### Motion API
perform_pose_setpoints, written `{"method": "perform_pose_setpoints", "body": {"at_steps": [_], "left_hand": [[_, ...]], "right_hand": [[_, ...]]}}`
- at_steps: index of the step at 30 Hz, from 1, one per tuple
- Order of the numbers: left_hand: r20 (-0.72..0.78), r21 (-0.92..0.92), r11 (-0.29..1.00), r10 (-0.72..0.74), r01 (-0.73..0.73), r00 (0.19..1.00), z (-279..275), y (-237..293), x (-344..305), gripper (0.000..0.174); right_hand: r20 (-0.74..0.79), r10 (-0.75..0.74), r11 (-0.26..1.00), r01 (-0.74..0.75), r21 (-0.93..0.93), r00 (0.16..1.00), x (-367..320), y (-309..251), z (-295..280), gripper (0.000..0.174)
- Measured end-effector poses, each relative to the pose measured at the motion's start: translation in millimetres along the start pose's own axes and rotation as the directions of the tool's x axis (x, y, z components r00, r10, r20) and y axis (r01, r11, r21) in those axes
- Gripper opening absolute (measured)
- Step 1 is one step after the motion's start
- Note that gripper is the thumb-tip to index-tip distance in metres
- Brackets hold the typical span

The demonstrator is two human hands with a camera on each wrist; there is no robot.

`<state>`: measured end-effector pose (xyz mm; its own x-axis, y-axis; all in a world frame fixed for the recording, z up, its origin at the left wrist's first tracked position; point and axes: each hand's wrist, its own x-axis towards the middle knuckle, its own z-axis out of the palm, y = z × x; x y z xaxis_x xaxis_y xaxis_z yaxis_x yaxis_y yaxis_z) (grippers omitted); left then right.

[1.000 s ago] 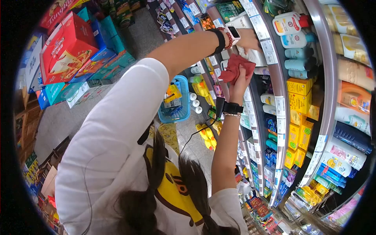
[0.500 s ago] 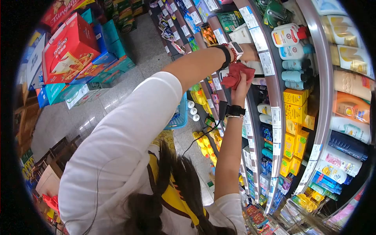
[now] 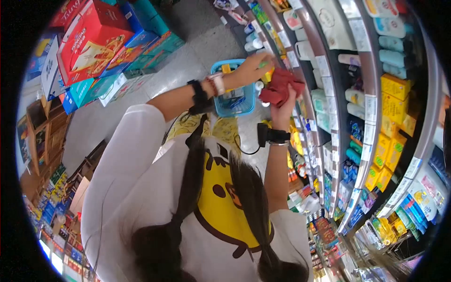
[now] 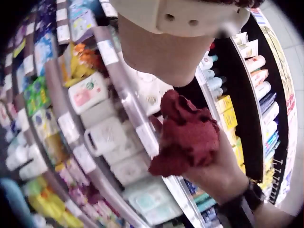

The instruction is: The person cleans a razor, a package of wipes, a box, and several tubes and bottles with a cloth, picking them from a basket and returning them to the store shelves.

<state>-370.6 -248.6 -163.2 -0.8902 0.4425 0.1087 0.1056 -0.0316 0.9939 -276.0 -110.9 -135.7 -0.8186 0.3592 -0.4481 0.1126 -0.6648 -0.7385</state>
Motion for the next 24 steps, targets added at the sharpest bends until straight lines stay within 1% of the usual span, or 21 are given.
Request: {"method": "perform_pose_setpoints", "body": {"at_steps": [1,2,3,4,6,7,8,10,11,13,14,15,16,17,18,19,20,21,22,23,24], "left_hand": [[0.191,-0.01,0.935,-0.346,0.355,0.919,-2,-7,-26,0.037],[0.366,0.047,0.752,-0.626,0.658,0.689,-5,-19,-50,0.036],[0.531,0.183,0.911,-0.407,0.369,0.743,-3,-60,-87,0.037],[0.697,0.245,0.969,-0.191,0.021,0.691,0,-102,-122,0.041],[0.755,0.343,0.932,-0.35,0.12,0.554,1,-144,-165,0.041],[0.774,0.391,0.906,-0.419,0.162,0.474,2,-161,-186,0.041],[0.788,0.438,0.877,-0.481,0.198,0.385,5,-174,-204,0.041],[0.749,0.585,0.768,-0.635,0.259,0.19,1,-159,-206,0.032],[0.71,0.654,0.7,-0.699,0.287,0.085,-3,-131,-193,0.027],[0.618,0.76,0.554,-0.778,0.339,-0.114,-12,-71,-155,0.019],[0.646,0.714,0.62,-0.763,0.325,0.035,-1,-146,-200,0.018],[0.685,0.627,0.726,-0.686,0.282,0.243,9,-227,-243,0.018],[0.699,0.539,0.821,-0.562,0.189,0.442,19,-307,-278,0.018],[0.734,0.394,0.911,-0.233,-0.121,0.638,30,-394,-315,0.018],[0.604,0.475,0.867,-0.448,0.153,0.659,22,-384,-294,0.016],[0.422,0.473,0.755,-0.646,0.453,0.636,13,-368,-270,0.013],[0.225,0.389,0.611,-0.789,0.689,0.572,4,-348,-242,0.01],[0.261,0.639,0.645,-0.694,0.419,0.671,-1,-382,-237,0.011],[0.291,0.825,0.554,-0.586,0.112,0.756,-5,-417,-232,0.011],[0.389,0.898,0.389,-0.478,-0.207,0.788,-6,-452,-233,0.012],[0.158,0.714,0.593,-0.654,0.372,0.739,-3,-462,-228,0.017]], "right_hand": [[0.094,0.085,0.993,-0.092,0.078,0.992,-14,13,-5,0.037],[0.162,0.148,0.967,-0.177,0.184,0.976,-13,43,-34,0.035],[0.148,0.153,0.977,-0.172,0.123,0.977,-25,62,-37,0.034],[0.141,0.159,0.983,-0.17,0.064,0.977,-35,81,-37,0.032],[0.116,0.405,0.913,-0.408,0.003,0.907,-50,116,-57,0.03],[0.098,0.518,0.855,-0.518,-0.025,0.85,-58,132,-70,0.028],[0.113,0.598,0.801,-0.59,-0.102,0.793,-64,145,-81,0.028],[0.125,0.737,0.671,-0.698,-0.249,0.664,-67,173,-110,0.028],[0.108,0.809,0.578,-0.75,-0.322,0.577,-63,203,-153,0.033],[-0.056,0.819,0.506,-0.764,-0.401,0.571,-69,217,-171,0.036],[-0.133,0.811,0.467,-0.768,-0.438,0.569,-64,224,-178,0.038],[-0.1,0.746,0.498,-0.65,-0.574,0.659,-55,259,-222,0.039],[-0.207,0.719,0.46,-0.678,-0.573,0.663,-48,285,-269,0.038],[-0.311,0.684,0.421,-0.705,-0.57,0.66,-38,288,-274,0.038],[-0.409,0.641,0.378,-0.731,-0.568,0.649,-27,294,-282,0.038],[-0.345,0.632,0.535,-0.713,-0.454,0.694,-17,296,-283,0.037],[-0.347,0.678,0.482,-0.748,-0.456,0.648,6,306,-292,0.036],[-0.252,0.645,0.566,-0.673,-0.476,0.721,30,306,-284,0.035],[-0.157,0.597,0.65,-0.589,-0.481,0.787,54,305,-272,0.034],[-0.109,0.608,0.672,-0.583,-0.457,0.786,84,319,-282,0.035],[-0.06,0.619,0.688,-0.577,-0.44,0.784,119,333,-295,0.035]]}}
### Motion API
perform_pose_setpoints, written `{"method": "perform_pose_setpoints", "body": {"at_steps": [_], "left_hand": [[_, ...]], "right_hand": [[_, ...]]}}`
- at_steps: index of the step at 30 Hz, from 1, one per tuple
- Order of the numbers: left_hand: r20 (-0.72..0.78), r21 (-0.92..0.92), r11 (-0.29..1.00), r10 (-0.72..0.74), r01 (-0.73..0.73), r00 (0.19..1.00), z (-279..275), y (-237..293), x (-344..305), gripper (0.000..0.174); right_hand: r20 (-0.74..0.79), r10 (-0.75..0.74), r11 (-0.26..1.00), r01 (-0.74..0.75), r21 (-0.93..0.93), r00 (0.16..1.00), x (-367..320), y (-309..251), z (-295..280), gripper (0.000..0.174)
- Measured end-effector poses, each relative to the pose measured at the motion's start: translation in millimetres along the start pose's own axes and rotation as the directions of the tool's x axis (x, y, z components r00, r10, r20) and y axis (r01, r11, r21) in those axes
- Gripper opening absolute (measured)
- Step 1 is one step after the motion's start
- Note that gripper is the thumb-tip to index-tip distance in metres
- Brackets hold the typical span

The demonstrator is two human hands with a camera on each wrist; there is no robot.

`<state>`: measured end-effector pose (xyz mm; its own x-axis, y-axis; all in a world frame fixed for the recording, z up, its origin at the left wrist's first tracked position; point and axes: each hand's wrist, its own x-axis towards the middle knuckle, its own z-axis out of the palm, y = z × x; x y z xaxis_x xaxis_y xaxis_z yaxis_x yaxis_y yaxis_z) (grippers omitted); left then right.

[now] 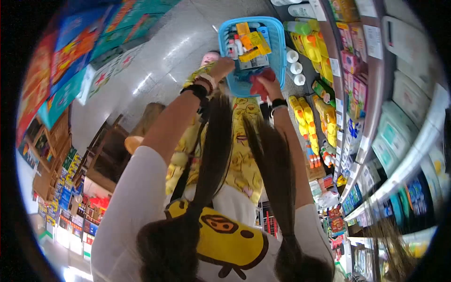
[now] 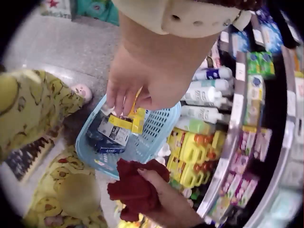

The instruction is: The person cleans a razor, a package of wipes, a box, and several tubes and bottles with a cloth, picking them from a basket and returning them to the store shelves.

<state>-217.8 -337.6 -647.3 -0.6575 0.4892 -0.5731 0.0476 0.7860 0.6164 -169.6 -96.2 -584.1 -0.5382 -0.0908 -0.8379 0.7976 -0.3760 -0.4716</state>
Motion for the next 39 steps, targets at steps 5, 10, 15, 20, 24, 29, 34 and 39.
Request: {"method": "perform_pose_setpoints", "body": {"at_steps": [5,10,15,20,24,29,34,39], "left_hand": [[0.465,-0.837,0.11,-0.372,0.535,0.804,-4,8,109,0.04],[0.05,-0.471,0.882,0.007,0.017,0.999,129,-106,196,0.042],[0.018,-0.976,0.171,-0.556,0.135,0.831,164,-75,222,0.053],[0.1,-0.924,-0.382,-0.225,0.007,0.969,148,-68,216,0.048],[0.209,-0.922,-0.386,-0.427,0.032,0.88,57,-2,154,0.062],[0.162,-0.87,-0.493,-0.249,0.019,0.955,-36,56,65,0.068],[0.166,-0.844,-0.532,-0.132,0.071,0.977,-172,161,-55,0.05],[0.015,-0.919,-0.368,0.323,0.14,0.946,-304,264,-162,0.065]], "right_hand": [[-0.027,-0.305,0.82,0.247,-0.516,0.952,152,-37,-30,0.035],[0.074,-0.071,0.934,0.092,-0.346,0.995,236,-20,-48,0.036],[0.065,-0.041,0.972,0.055,-0.229,0.997,249,27,-43,0.041],[-0.083,-0.212,0.934,0.177,-0.309,0.974,237,63,-38,0.055],[-0.164,-0.395,0.767,0.227,-0.6,0.904,126,-3,39,0.062],[-0.082,-0.761,0.529,0.541,-0.654,0.644,7,-15,107,0.051],[-0.009,-0.832,0.406,0.598,-0.691,0.555,-174,-108,184,0.043],[0.102,-0.951,0.123,0.658,-0.743,0.293,-328,-215,237,0.043]]}}
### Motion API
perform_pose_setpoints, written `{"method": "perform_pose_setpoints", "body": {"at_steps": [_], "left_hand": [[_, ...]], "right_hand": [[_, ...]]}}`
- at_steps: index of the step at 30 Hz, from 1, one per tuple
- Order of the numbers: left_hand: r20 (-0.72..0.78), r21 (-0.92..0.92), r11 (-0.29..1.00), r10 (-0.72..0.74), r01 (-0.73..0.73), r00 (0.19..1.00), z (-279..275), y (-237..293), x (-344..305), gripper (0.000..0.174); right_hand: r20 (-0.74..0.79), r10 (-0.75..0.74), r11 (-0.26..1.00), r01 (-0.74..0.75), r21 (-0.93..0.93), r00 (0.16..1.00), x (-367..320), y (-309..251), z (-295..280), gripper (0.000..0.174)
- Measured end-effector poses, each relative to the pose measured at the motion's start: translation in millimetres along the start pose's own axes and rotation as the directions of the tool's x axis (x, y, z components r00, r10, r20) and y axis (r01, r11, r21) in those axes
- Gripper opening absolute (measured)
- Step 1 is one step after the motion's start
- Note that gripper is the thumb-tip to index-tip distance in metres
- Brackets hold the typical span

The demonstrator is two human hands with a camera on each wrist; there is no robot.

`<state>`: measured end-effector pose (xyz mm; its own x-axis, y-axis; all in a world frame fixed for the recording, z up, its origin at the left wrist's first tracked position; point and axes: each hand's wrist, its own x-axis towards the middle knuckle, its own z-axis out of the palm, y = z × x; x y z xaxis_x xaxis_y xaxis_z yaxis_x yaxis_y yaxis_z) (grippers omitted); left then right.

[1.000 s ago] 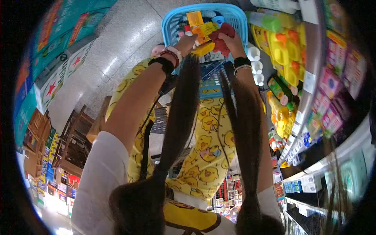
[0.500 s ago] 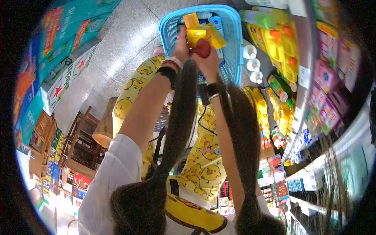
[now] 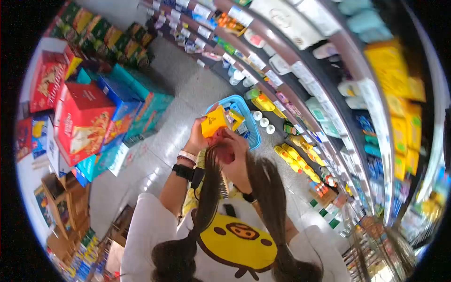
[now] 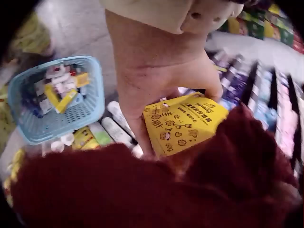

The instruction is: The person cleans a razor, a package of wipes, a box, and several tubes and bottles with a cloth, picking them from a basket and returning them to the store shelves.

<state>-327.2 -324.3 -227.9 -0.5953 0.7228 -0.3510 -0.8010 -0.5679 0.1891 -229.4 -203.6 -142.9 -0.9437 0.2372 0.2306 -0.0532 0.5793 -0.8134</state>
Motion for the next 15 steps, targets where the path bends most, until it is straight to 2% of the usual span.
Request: {"method": "perform_pose_setpoints", "body": {"at_steps": [2,3,5,6,9,10,12,13,14,15], "left_hand": [[0.232,0.001,0.996,-0.083,0.085,0.969,41,15,-20,0.072],[0.218,0.073,0.993,-0.104,0.09,0.97,66,21,-32,0.073],[0.197,0.213,0.972,-0.138,0.096,0.971,115,30,-46,0.077],[0.167,0.241,0.962,-0.168,0.125,0.972,120,33,-54,0.076],[0.252,0.305,0.944,-0.205,0.123,0.946,171,30,-72,0.078],[0.247,0.357,0.929,-0.195,0.098,0.949,170,23,-73,0.07],[0.226,0.339,0.936,-0.182,0.098,0.957,187,9,-76,0.066],[0.217,0.33,0.939,-0.172,0.094,0.961,198,0,-76,0.065],[0.168,0.395,0.919,-0.061,-0.01,0.984,210,-11,-76,0.067],[0.156,0.367,0.93,-0.047,-0.014,0.987,216,-17,-76,0.067]], "right_hand": [[-0.028,-0.12,0.991,0.118,-0.058,0.992,12,-27,-32,0.046],[-0.033,-0.174,0.981,0.171,-0.09,0.984,14,-40,-45,0.049],[-0.107,-0.192,0.981,0.192,-0.014,0.975,22,-72,-69,0.051],[-0.136,-0.199,0.98,0.199,-0.012,0.97,24,-83,-80,0.05],[-0.201,-0.157,0.987,0.157,-0.012,0.967,24,-113,-112,0.046],[-0.245,-0.142,0.99,0.143,-0.012,0.959,23,-118,-119,0.045],[-0.33,-0.105,0.994,0.109,-0.008,0.938,22,-130,-133,0.042],[-0.328,-0.146,0.989,0.139,-0.045,0.934,19,-135,-139,0.042],[-0.325,-0.195,0.98,0.177,-0.086,0.925,17,-139,-144,0.042],[-0.32,-0.246,0.968,0.216,-0.128,0.915,16,-142,-149,0.043]]}}
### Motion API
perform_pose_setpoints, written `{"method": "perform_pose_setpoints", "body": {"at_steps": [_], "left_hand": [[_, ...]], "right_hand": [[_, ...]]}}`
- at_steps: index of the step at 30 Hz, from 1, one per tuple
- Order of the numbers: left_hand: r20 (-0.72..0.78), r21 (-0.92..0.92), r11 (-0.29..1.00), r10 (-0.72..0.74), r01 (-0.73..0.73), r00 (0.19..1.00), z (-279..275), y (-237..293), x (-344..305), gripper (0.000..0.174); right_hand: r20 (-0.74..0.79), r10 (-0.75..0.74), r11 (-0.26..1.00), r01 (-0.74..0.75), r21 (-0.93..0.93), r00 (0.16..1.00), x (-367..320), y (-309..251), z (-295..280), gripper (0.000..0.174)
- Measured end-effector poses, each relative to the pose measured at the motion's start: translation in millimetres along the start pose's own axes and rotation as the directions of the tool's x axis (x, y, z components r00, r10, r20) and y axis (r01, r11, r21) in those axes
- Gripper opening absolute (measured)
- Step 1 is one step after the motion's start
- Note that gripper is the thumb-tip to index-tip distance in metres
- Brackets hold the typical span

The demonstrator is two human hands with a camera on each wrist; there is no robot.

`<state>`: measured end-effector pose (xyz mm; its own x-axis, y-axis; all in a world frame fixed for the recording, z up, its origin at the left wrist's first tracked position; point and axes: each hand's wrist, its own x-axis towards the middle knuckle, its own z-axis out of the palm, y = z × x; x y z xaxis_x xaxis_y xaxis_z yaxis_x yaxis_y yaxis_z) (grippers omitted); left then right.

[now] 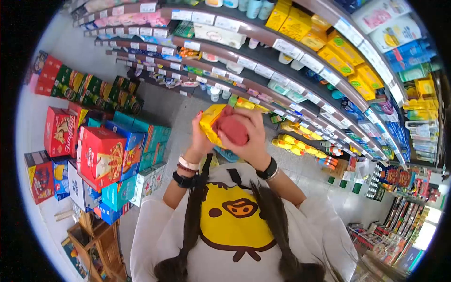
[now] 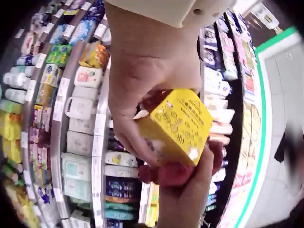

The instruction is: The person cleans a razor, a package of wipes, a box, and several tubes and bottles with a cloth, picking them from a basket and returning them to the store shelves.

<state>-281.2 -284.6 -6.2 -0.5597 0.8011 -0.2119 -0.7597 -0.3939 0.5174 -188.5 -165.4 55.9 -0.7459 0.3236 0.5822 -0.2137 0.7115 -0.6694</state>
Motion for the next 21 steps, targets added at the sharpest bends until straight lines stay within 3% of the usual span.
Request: {"method": "perform_pose_setpoints", "body": {"at_steps": [3,6,9,14,17,21], "left_hand": [[-0.018,-0.129,0.992,-0.003,0.001,1.0,10,-10,0,0.064],[0.013,-0.129,0.992,-0.005,0.006,1.0,13,-11,1,0.064],[-0.006,0.039,0.999,-0.036,0.037,0.999,18,-17,-2,0.064],[-0.084,0.07,0.997,0.047,-0.041,0.995,44,-38,2,0.059],[-0.098,-0.008,0.999,0.041,-0.042,0.994,65,-20,-6,0.058],[-0.106,-0.01,0.999,0.048,-0.049,0.993,74,-9,-13,0.053]], "right_hand": [[-0.03,-0.01,1.0,0.009,-0.025,1.0,-12,4,-10,0.044],[0.018,0.01,1.0,-0.01,-0.008,1.0,-23,15,-24,0.044],[0.101,0.056,0.998,-0.056,-0.004,0.993,-37,20,-37,0.043],[-0.141,0.011,1.0,-0.01,0.009,0.99,-11,10,-51,0.041],[-0.064,-0.048,0.999,0.05,0.017,0.997,-11,8,-63,0.04],[0.106,0.001,0.998,-0.008,0.062,0.994,-24,12,-82,0.039]]}}
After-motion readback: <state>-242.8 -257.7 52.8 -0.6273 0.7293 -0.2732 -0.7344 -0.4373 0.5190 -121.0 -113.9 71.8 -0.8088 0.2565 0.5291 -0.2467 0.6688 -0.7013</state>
